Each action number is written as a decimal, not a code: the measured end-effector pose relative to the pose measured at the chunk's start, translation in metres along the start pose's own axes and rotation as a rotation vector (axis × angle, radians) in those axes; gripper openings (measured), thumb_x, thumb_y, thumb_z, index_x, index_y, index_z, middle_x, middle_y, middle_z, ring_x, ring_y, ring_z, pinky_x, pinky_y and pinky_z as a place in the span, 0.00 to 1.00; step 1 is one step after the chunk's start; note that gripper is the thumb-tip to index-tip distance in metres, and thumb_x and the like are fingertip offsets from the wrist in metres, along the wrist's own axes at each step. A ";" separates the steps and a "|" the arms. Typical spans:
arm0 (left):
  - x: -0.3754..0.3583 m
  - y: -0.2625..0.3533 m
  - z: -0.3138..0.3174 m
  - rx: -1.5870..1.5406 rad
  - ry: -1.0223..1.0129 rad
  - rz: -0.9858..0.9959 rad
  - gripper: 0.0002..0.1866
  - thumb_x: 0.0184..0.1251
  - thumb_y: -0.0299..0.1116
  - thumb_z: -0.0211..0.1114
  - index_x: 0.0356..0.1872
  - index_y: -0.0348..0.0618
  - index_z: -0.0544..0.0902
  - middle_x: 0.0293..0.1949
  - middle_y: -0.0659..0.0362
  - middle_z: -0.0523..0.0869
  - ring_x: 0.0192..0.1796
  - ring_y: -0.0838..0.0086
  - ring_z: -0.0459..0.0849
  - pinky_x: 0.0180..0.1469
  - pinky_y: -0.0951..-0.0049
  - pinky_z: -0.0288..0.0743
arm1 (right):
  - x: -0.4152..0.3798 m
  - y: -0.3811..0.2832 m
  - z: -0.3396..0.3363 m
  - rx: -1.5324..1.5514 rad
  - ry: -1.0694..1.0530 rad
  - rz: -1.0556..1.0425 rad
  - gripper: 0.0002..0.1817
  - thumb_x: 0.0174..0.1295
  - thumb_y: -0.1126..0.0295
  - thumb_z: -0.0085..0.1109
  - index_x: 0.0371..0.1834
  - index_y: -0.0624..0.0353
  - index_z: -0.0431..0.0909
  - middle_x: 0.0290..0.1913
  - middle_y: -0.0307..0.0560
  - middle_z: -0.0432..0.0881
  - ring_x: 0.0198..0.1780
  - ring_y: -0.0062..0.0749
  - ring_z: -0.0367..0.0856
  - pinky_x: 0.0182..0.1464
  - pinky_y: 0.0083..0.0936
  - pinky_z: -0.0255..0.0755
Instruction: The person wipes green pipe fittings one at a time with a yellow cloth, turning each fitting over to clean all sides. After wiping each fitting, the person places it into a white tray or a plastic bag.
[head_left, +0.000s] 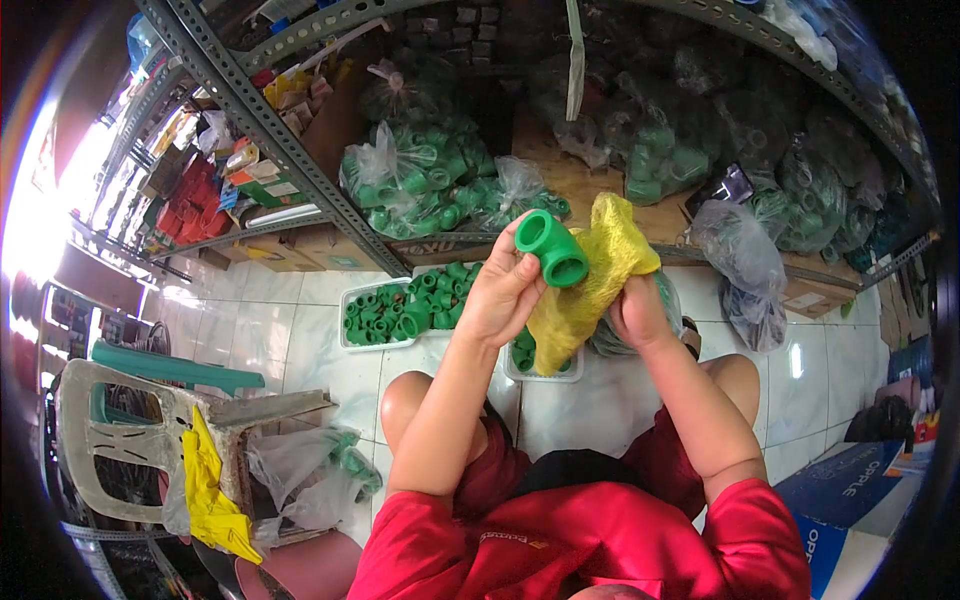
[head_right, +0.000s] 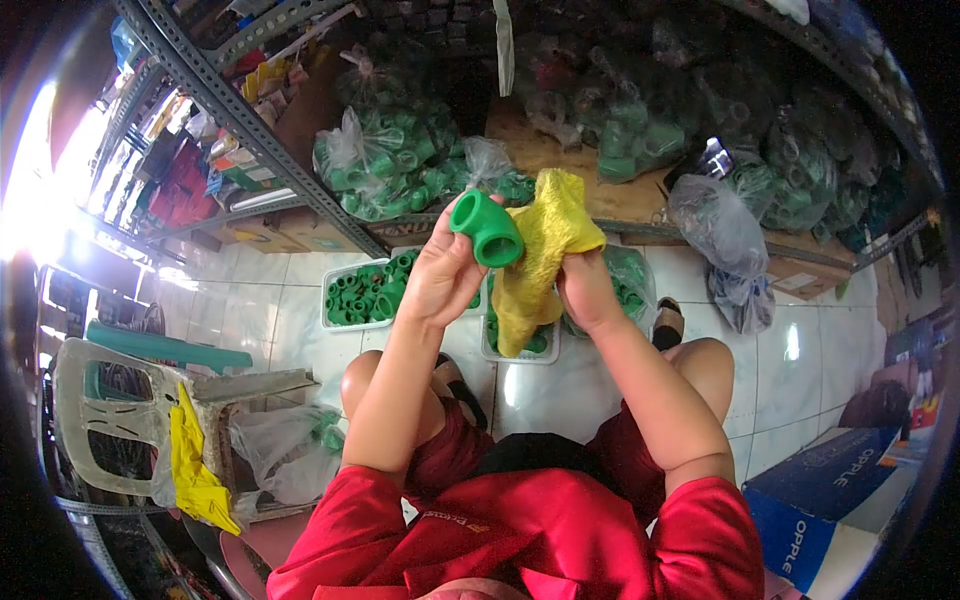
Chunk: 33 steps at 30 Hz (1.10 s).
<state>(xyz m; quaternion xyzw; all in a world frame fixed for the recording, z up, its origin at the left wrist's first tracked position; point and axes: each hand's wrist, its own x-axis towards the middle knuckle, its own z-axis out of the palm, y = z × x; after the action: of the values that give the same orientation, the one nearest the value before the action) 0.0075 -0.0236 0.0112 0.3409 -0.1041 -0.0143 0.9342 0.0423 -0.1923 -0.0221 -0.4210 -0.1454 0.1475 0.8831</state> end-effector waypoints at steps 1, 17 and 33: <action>0.000 -0.001 -0.001 -0.001 0.000 0.000 0.30 0.59 0.33 0.60 0.62 0.44 0.59 0.61 0.53 0.66 0.59 0.68 0.68 0.61 0.69 0.62 | 0.002 0.000 0.000 0.095 0.012 0.036 0.19 0.64 0.66 0.46 0.57 0.60 0.63 0.53 0.45 0.71 0.54 0.31 0.70 0.57 0.28 0.64; 0.008 -0.007 -0.035 0.969 0.235 -0.060 0.24 0.50 0.25 0.65 0.51 0.39 0.71 0.43 0.59 0.78 0.43 0.76 0.76 0.48 0.76 0.70 | 0.009 -0.058 -0.020 -1.081 -0.318 0.485 0.14 0.60 0.68 0.49 0.47 0.59 0.75 0.41 0.39 0.80 0.42 0.21 0.74 0.46 0.22 0.68; 0.018 -0.082 -0.106 1.530 0.336 -0.103 0.23 0.53 0.35 0.65 0.51 0.42 0.73 0.47 0.48 0.77 0.50 0.61 0.76 0.51 0.67 0.69 | -0.027 -0.110 -0.055 -0.507 -0.047 0.384 0.19 0.55 0.71 0.59 0.50 0.63 0.73 0.49 0.41 0.77 0.47 0.24 0.74 0.50 0.23 0.68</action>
<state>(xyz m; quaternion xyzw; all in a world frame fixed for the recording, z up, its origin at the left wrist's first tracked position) 0.0500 -0.0212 -0.1175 0.8917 0.0737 0.0702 0.4411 0.0542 -0.3078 0.0277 -0.6441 -0.1159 0.2801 0.7024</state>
